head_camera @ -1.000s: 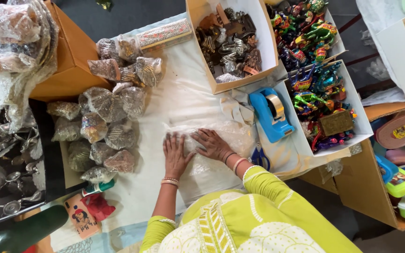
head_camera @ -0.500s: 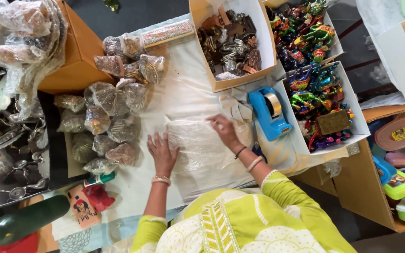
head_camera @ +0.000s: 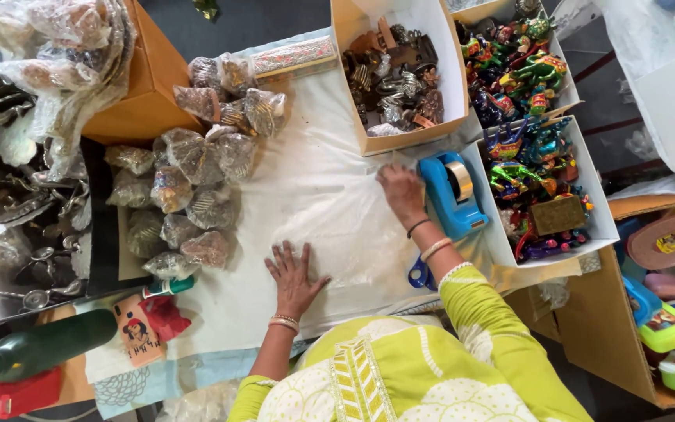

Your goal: The person wraps a small rectangular box with bubble wrap and secures it with tape. They then pick up a silver decorative item and wrap it in bubble wrap as well. The workspace is cluttered with various items in boxes.

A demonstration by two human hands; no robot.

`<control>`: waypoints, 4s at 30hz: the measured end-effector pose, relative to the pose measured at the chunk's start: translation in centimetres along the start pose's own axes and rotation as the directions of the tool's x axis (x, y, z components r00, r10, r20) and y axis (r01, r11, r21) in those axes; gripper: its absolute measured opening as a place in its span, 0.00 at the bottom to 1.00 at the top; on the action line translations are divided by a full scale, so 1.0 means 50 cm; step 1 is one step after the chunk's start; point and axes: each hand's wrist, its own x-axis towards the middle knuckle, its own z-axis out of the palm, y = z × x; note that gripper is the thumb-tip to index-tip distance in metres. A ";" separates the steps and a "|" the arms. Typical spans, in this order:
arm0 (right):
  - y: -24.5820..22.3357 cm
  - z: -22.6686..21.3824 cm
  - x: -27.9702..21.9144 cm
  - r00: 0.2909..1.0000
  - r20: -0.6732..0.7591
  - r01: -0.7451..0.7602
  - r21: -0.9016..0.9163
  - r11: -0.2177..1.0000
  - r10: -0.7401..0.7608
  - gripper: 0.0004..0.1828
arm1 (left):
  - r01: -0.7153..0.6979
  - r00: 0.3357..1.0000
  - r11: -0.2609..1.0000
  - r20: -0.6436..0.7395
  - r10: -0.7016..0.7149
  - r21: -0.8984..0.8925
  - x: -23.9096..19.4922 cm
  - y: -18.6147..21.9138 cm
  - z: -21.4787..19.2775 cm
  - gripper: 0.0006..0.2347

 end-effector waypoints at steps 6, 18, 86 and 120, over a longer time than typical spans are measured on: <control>-0.078 -0.093 0.048 0.974 -0.158 0.117 -0.248 0.962 -0.160 0.13 | 0.027 0.998 0.999 -0.065 -0.026 0.017 -0.005 0.017 -0.003 0.41; -0.051 -0.008 -0.244 0.933 0.117 0.348 -0.051 0.936 -0.341 0.24 | -0.158 0.984 0.987 -0.094 0.155 -0.029 0.180 -0.012 -0.006 0.38; -0.100 -0.186 -0.089 0.913 -0.234 0.275 -0.255 0.927 -0.335 0.16 | 0.047 0.991 0.998 -0.121 -0.052 -0.044 0.020 0.005 -0.014 0.29; 0.217 0.339 -0.110 0.744 -0.050 0.627 -0.294 0.722 -0.667 0.30 | 0.422 0.597 0.887 -0.680 -0.427 -0.186 0.451 -0.787 -0.573 0.30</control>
